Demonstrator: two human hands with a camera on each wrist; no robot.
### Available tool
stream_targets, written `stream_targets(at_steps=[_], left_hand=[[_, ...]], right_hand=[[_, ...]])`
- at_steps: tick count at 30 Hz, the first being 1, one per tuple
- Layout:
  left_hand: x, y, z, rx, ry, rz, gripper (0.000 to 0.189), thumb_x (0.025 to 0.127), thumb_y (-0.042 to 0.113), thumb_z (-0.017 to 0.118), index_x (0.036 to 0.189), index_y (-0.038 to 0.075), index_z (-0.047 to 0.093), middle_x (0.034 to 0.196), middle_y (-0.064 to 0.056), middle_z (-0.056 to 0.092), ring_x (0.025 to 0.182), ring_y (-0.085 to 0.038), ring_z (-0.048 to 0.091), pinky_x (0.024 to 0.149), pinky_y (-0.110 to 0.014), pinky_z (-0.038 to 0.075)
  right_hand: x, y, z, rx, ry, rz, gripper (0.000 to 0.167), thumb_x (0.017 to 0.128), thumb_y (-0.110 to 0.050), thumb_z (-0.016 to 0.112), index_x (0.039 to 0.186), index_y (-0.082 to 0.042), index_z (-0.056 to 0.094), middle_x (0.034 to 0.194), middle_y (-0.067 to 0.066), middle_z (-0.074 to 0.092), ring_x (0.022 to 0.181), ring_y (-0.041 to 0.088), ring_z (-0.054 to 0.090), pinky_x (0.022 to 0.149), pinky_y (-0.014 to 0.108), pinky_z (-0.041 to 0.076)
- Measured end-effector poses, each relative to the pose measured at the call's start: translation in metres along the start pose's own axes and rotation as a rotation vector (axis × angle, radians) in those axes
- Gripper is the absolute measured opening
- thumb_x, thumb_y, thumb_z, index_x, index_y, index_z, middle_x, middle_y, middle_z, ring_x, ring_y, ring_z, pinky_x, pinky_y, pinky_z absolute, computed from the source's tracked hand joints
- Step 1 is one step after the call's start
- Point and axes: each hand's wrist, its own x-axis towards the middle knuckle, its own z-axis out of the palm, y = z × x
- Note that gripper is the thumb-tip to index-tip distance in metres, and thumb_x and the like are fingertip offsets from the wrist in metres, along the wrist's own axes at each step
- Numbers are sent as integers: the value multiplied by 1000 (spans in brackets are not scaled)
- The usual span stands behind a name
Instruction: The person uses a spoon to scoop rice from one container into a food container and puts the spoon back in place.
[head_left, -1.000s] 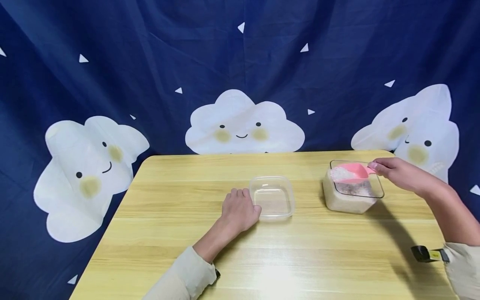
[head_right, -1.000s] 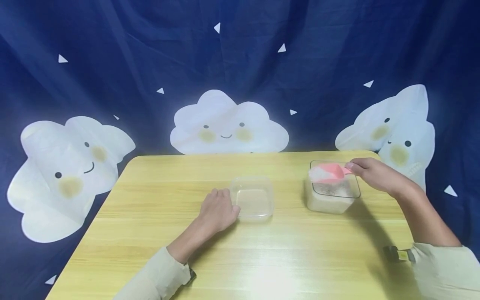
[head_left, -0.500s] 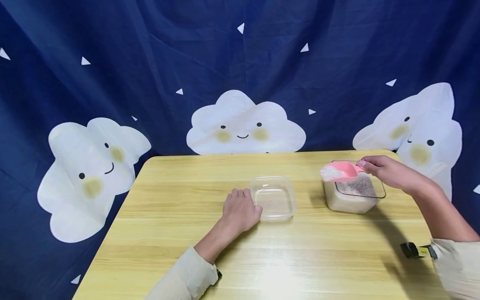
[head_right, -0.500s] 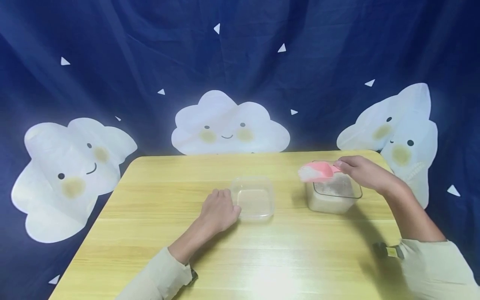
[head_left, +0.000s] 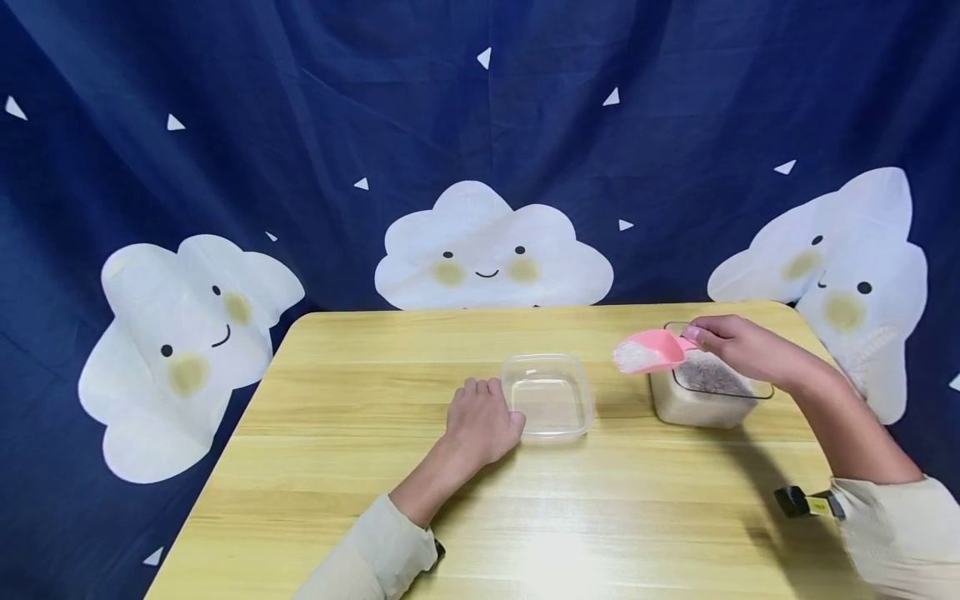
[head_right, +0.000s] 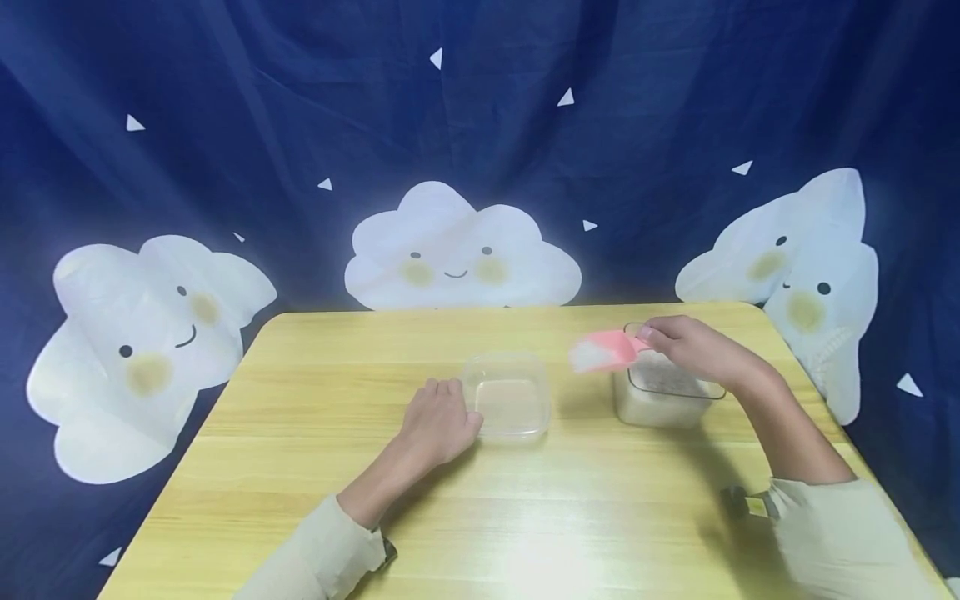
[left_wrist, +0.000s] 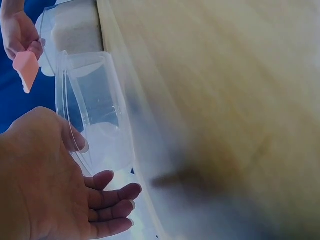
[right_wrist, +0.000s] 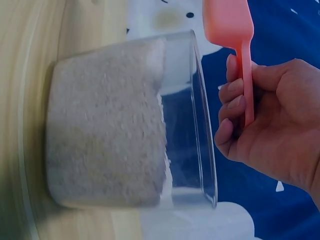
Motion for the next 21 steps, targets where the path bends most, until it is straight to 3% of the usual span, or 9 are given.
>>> stream_targets(at_steps=[4, 11, 21], left_hand=[[0, 0, 0, 7, -1, 2, 37, 91, 36, 40, 102, 3, 52, 89, -9, 53, 85, -25, 42, 79, -33, 38], [-1, 0, 0, 7, 1, 4, 37, 91, 35, 39, 101, 3, 52, 89, -9, 53, 85, -25, 43, 79, -33, 38], [-1, 0, -1, 5, 2, 4, 38, 92, 35, 40, 103, 2, 53, 90, -10, 54, 86, -26, 43, 81, -34, 40]], right_hand=[[5, -8, 5, -13, 1, -9, 28, 111, -19, 43, 112, -5, 68, 102, 5, 65, 95, 10, 57, 83, 23, 45], [12, -21, 12, 9, -6, -18, 30, 112, -24, 42, 100, -8, 65, 92, 5, 58, 89, 17, 54, 78, 26, 41], [28, -36, 26, -60, -9, -50, 28, 111, -22, 44, 99, -8, 65, 84, 2, 53, 85, 18, 52, 77, 31, 41]])
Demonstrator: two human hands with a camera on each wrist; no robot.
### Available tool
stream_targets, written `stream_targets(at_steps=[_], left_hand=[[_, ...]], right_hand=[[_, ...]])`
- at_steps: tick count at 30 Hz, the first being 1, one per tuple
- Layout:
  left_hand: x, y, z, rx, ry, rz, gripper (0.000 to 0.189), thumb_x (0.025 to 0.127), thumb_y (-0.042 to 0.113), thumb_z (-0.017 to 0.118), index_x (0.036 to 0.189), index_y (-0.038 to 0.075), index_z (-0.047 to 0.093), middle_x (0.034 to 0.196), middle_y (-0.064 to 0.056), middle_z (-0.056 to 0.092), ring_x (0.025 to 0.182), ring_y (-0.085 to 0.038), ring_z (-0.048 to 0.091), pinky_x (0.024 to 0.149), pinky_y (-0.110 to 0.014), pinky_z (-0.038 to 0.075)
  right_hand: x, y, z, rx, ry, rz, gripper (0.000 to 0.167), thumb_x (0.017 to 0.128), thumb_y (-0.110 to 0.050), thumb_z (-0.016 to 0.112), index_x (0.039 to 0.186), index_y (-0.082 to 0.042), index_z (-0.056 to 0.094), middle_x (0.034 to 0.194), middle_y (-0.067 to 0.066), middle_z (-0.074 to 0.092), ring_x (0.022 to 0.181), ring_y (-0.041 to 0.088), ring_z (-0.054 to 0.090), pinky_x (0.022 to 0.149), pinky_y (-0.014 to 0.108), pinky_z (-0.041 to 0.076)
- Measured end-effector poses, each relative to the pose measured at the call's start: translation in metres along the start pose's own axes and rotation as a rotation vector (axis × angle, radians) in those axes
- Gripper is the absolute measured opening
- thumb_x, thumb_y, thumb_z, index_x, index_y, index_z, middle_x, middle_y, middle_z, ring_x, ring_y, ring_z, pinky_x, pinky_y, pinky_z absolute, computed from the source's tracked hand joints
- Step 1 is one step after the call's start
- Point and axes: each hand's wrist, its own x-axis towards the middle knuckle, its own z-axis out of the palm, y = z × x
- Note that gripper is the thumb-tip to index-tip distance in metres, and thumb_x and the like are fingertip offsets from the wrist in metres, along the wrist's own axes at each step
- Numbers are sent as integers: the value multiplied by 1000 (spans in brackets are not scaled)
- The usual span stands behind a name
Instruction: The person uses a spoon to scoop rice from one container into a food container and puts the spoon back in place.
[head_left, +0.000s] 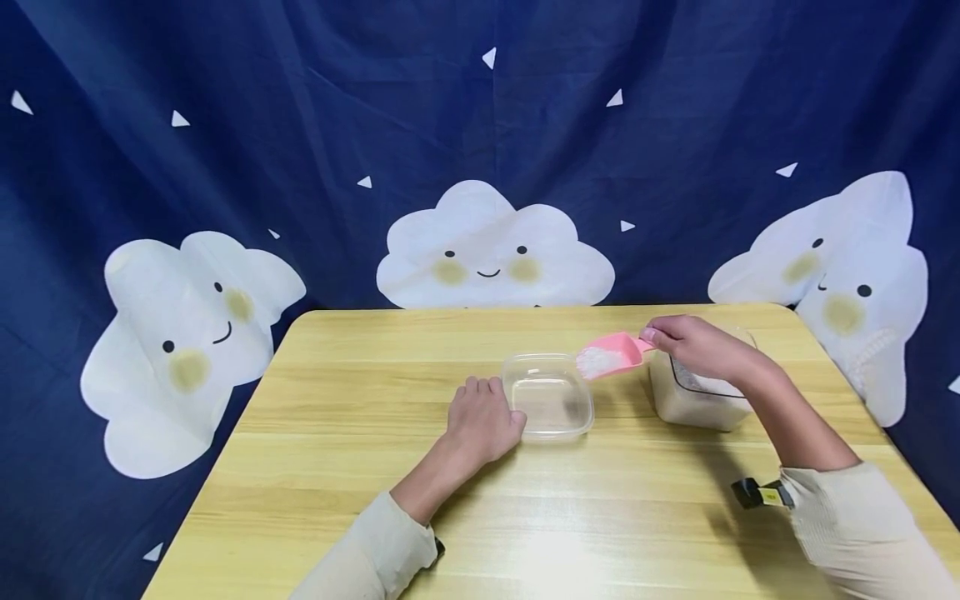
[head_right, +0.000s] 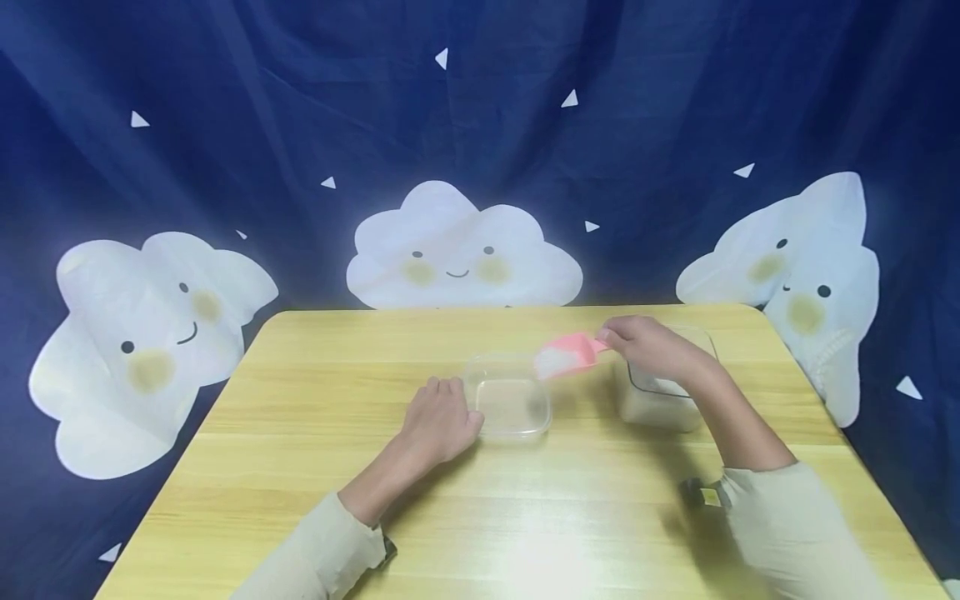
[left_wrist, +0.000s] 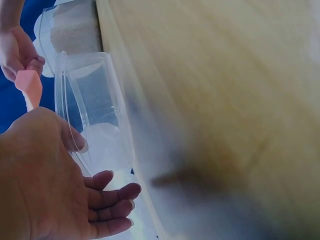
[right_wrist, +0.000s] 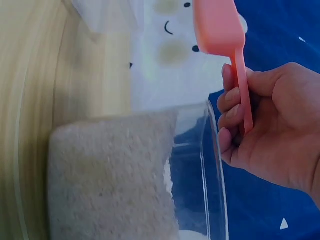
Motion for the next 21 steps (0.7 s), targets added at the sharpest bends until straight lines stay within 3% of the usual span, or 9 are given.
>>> stream_targets(at_steps=[12, 21], left_hand=[[1, 1, 1, 12, -4, 0, 38, 93, 37, 40, 104, 2, 52, 92, -10, 55, 87, -25, 43, 80, -34, 39], [1, -1, 2, 32, -5, 3, 40, 93, 38, 39, 104, 2, 52, 91, -9, 55, 86, -25, 44, 79, -34, 40]], right_hand=[[11, -14, 15, -53, -4, -50, 28, 110, -21, 48, 102, -4, 69, 89, 2, 63, 86, 18, 55, 82, 40, 48], [17, -19, 28, -139, 20, -69, 25, 108, -17, 52, 90, -8, 67, 79, 0, 55, 77, 16, 50, 77, 36, 44]])
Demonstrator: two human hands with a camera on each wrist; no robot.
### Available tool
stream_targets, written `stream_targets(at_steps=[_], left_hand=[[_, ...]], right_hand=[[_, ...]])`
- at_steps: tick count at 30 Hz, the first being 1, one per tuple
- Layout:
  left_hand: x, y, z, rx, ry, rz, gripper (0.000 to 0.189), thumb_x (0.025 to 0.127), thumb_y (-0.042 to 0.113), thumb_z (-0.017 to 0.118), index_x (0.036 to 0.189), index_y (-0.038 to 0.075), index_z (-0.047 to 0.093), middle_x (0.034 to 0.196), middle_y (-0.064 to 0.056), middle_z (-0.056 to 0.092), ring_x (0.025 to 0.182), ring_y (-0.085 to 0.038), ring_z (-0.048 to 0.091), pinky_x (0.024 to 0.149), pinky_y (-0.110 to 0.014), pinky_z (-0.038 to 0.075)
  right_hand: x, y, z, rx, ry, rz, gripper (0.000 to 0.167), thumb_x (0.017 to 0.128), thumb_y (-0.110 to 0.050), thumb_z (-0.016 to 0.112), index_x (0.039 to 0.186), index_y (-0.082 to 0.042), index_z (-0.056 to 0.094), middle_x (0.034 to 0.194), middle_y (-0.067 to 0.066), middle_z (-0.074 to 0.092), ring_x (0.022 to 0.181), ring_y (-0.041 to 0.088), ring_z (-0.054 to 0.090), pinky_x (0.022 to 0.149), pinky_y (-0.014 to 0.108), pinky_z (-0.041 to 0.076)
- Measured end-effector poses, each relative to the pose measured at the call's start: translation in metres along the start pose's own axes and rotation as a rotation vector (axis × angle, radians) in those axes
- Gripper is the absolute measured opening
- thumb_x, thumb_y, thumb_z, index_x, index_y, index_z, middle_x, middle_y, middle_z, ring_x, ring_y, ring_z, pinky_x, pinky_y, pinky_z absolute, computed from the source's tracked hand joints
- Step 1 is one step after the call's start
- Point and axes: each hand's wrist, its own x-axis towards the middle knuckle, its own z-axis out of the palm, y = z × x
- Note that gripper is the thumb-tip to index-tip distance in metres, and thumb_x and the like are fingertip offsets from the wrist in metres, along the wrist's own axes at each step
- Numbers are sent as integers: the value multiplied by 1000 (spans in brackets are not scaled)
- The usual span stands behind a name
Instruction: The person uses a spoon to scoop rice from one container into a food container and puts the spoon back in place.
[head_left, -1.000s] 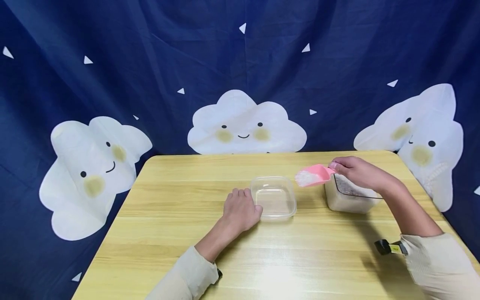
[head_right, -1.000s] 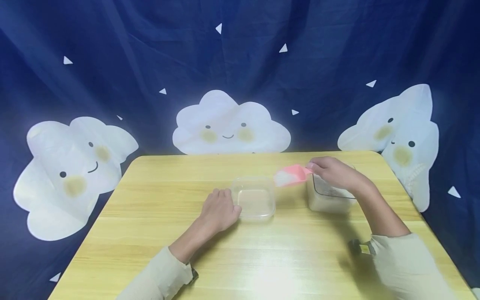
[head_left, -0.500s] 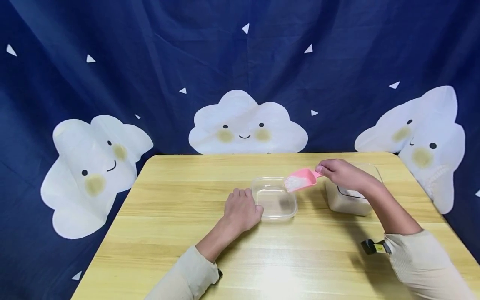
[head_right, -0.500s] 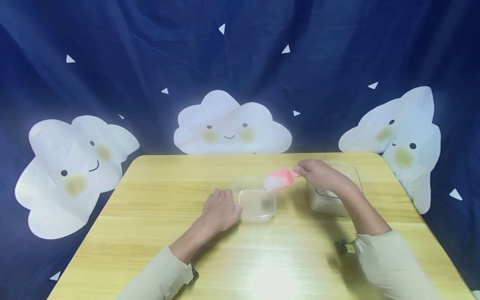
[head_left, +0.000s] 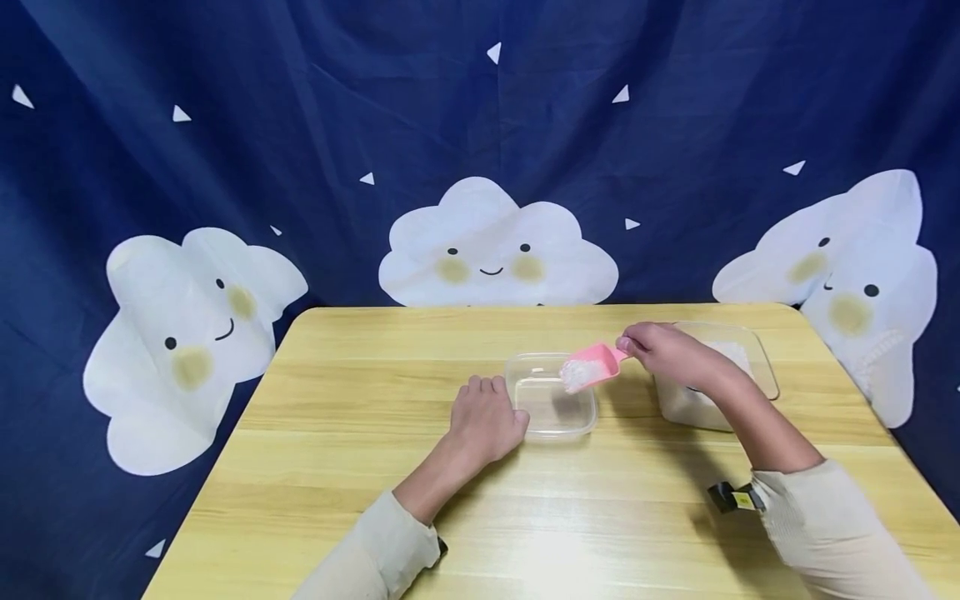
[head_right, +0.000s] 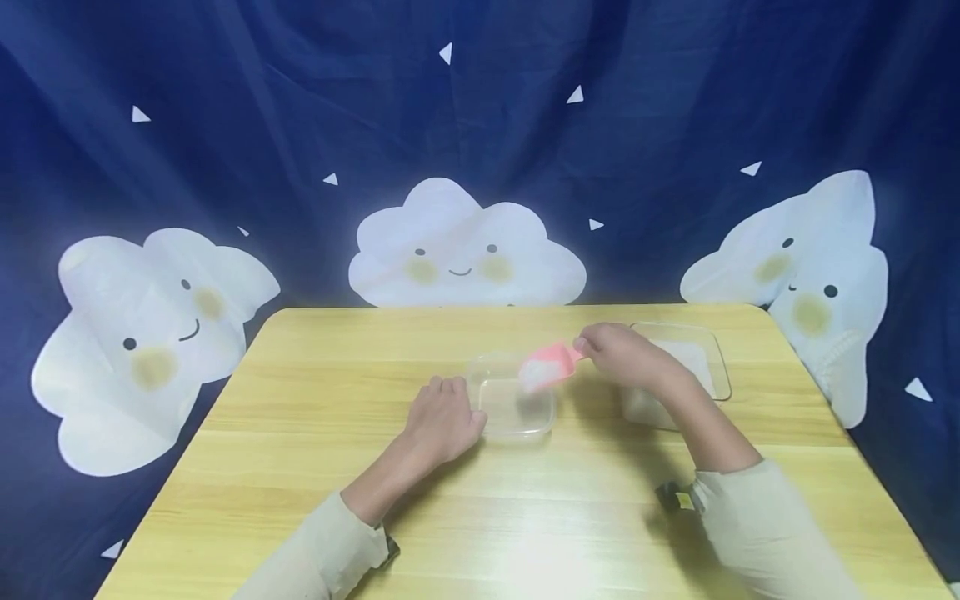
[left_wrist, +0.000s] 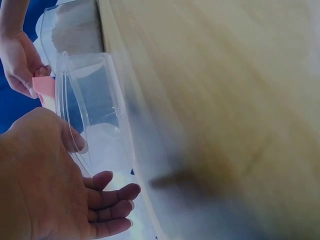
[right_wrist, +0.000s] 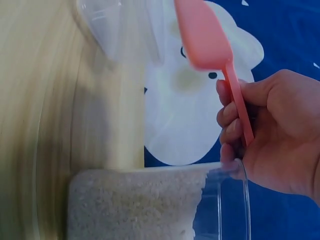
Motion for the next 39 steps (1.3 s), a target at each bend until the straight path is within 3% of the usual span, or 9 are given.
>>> stream_targets(at_steps=[13, 19, 29, 39], left_hand=[[2, 3, -3, -12, -8, -2, 41, 93, 38, 38, 107, 2, 53, 93, -10, 55, 90, -26, 45, 85, -36, 42], [2, 3, -3, -4, -6, -8, 43, 95, 39, 39, 109, 1, 53, 95, -11, 56, 91, -26, 46, 86, -36, 43], [1, 1, -1, -1, 5, -7, 40, 95, 38, 41, 104, 1, 53, 91, -11, 55, 89, -26, 46, 84, -37, 42], [1, 2, -1, -6, 8, -14, 42, 93, 39, 41, 103, 1, 54, 93, -11, 59, 90, -27, 49, 85, -36, 43]], right_hand=[[1, -14, 8, -199, 103, -90, 21, 102, -8, 57, 84, -8, 68, 83, 3, 66, 79, 23, 60, 78, 51, 51], [0, -18, 14, -276, 167, -143, 19, 100, -7, 59, 82, -7, 68, 80, 4, 65, 74, 27, 59, 69, 47, 47], [-2, -29, 21, -394, 260, -178, 14, 97, -6, 63, 84, -4, 68, 81, 8, 66, 74, 30, 58, 66, 44, 45], [-11, -37, 25, -438, 238, -171, 4, 93, -1, 68, 91, -3, 70, 88, 8, 65, 82, 28, 54, 73, 39, 39]])
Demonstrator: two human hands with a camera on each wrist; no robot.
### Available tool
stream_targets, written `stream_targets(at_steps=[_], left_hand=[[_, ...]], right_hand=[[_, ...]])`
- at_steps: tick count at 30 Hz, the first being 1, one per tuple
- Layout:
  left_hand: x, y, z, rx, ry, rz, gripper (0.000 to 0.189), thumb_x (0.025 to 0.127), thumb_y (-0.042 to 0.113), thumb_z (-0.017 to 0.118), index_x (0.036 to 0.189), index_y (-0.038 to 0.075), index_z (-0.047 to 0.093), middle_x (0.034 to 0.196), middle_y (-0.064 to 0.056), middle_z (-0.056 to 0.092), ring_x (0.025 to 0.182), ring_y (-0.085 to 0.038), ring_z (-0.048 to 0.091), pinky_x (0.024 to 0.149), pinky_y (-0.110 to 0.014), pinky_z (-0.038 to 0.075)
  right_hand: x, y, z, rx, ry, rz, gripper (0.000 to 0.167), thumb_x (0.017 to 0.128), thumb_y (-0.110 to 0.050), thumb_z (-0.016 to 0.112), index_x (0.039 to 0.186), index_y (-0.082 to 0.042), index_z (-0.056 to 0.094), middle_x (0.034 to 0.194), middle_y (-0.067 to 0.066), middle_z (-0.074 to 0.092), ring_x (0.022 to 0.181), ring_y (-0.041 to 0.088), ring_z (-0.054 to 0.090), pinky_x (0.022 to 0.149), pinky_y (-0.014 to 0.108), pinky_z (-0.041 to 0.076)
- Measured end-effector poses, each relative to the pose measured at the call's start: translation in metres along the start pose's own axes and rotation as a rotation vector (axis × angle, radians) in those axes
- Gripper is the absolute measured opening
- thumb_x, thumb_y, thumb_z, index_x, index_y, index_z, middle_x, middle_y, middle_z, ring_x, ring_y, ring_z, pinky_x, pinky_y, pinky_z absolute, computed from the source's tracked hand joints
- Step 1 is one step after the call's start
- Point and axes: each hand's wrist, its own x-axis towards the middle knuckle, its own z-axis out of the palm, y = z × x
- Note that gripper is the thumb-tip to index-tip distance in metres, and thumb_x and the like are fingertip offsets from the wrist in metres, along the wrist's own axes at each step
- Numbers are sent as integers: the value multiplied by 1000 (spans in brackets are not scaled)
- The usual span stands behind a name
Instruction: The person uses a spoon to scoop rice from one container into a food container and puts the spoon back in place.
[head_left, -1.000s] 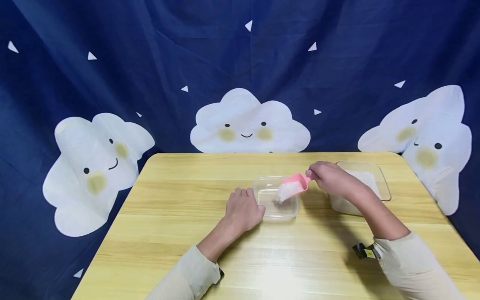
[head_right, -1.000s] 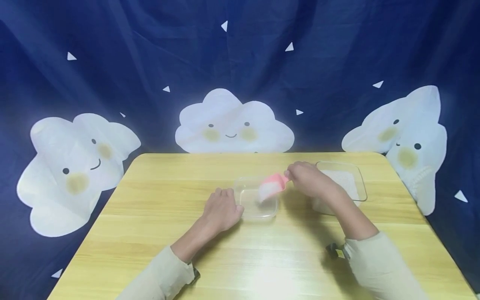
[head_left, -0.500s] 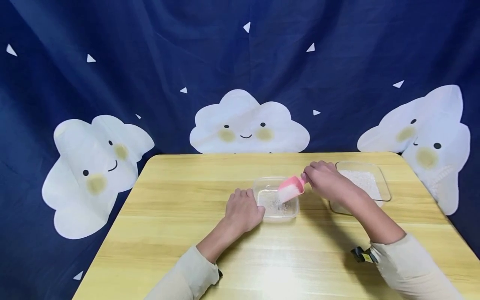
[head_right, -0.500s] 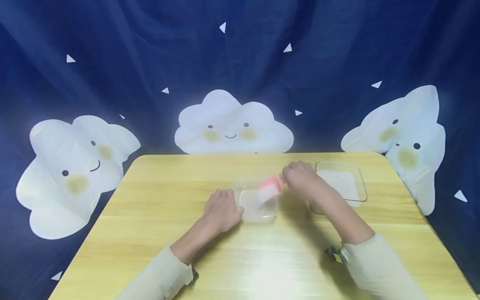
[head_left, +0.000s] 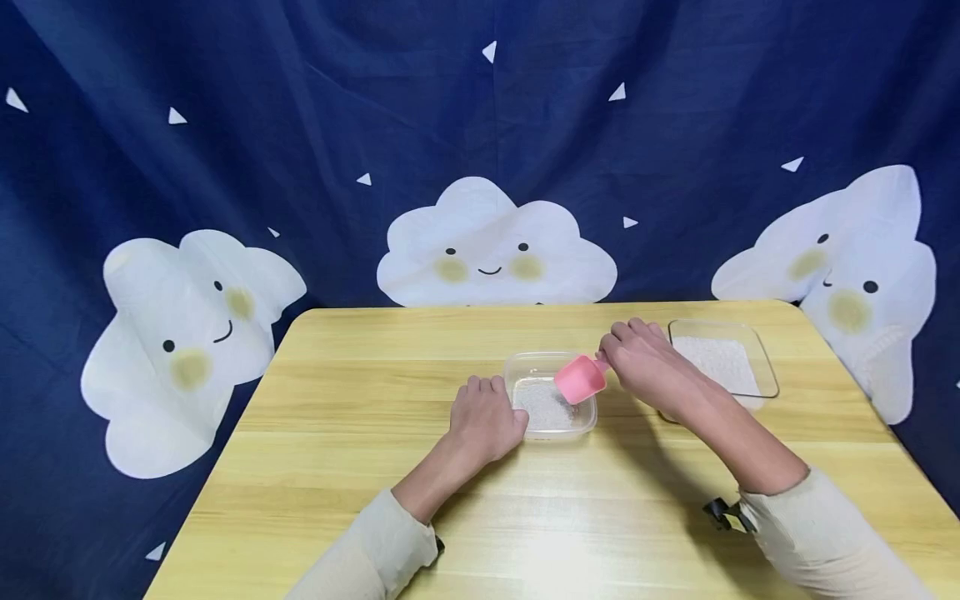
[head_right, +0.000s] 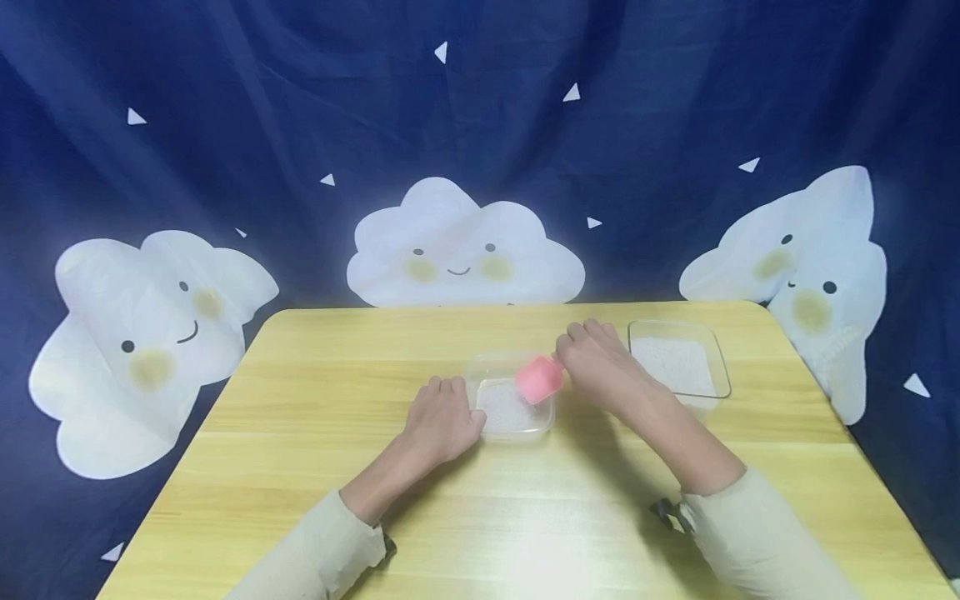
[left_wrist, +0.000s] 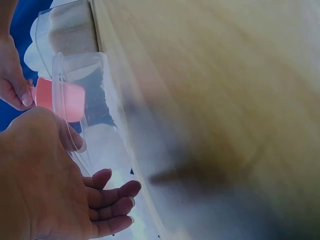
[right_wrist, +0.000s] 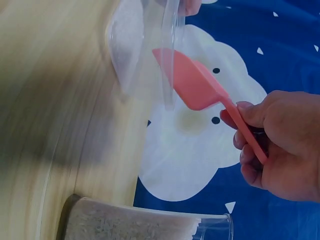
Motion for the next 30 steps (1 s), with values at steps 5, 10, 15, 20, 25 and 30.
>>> stream_targets(at_steps=[5, 10, 15, 20, 25, 30], left_hand=[[0, -1, 0, -8, 5, -2, 42, 92, 39, 41, 103, 1, 54, 93, -12, 59, 90, -27, 49, 84, -36, 43], [1, -1, 0, -1, 14, 3, 43, 92, 39, 41, 105, 0, 55, 93, -12, 59, 91, -27, 49, 85, -36, 44], [0, -1, 0, 4, 8, 3, 48, 94, 40, 41, 111, -1, 56, 95, -12, 60, 92, -27, 49, 86, -37, 44], [0, 1, 1, 6, -3, 1, 47, 95, 41, 41, 111, -1, 55, 95, -12, 59, 92, -27, 49, 87, -38, 44], [0, 1, 1, -4, -12, -7, 47, 95, 41, 42, 110, -1, 55, 96, -13, 59, 93, -27, 49, 88, -38, 44], [0, 1, 0, -9, -14, -7, 48, 95, 41, 42, 113, -1, 55, 98, -13, 60, 93, -28, 49, 88, -38, 44]], right_hand=[[0, -3, -3, -8, 27, -16, 7, 96, -4, 64, 92, -3, 69, 88, 8, 64, 80, 27, 51, 73, 38, 39], [-2, -3, -11, 33, 77, -10, 10, 98, -5, 63, 89, -3, 69, 87, 9, 64, 79, 27, 51, 72, 39, 40], [-3, 2, -17, 128, 95, 17, 11, 98, -5, 65, 88, -2, 69, 84, 9, 64, 79, 29, 55, 75, 43, 45], [-8, 11, -23, 228, 88, 59, 11, 100, -5, 63, 91, -1, 69, 85, 8, 64, 86, 30, 60, 83, 48, 49], [-12, 20, -32, 288, 60, 120, 17, 104, -8, 58, 95, 1, 69, 88, 10, 66, 88, 28, 61, 85, 49, 51], [-18, 28, -41, 338, 59, 162, 20, 105, -9, 55, 97, 3, 69, 92, 14, 68, 92, 31, 65, 87, 52, 53]])
